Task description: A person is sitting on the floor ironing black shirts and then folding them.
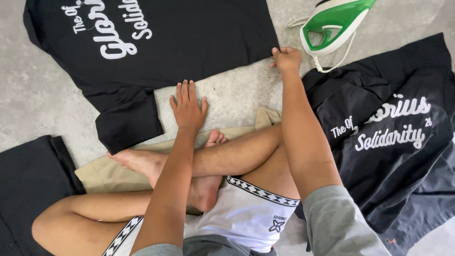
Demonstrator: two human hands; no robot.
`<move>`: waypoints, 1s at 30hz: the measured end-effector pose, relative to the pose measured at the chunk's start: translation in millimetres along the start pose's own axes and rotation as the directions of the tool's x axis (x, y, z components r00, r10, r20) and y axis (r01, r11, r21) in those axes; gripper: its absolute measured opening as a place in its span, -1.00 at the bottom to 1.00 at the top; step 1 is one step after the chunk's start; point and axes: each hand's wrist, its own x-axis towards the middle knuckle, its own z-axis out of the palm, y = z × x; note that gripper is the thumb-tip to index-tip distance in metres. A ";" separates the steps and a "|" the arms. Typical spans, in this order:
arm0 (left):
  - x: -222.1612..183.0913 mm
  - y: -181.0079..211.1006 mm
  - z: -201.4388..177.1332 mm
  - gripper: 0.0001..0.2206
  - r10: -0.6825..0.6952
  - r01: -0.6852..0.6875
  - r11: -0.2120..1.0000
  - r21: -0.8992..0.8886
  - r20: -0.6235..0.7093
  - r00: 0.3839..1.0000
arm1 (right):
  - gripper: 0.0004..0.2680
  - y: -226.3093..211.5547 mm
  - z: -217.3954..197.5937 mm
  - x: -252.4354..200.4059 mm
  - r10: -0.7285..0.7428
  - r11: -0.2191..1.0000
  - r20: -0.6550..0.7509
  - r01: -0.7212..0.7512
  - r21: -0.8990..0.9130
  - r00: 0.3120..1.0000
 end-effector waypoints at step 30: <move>-18.8 -6.6 -36.7 -0.47 -0.114 0.135 0.989 -0.066 0.257 0.960 | -0.83 6.6 115.0 -155.9 -0.257 -0.220 0.932 0.924 -0.313 0.254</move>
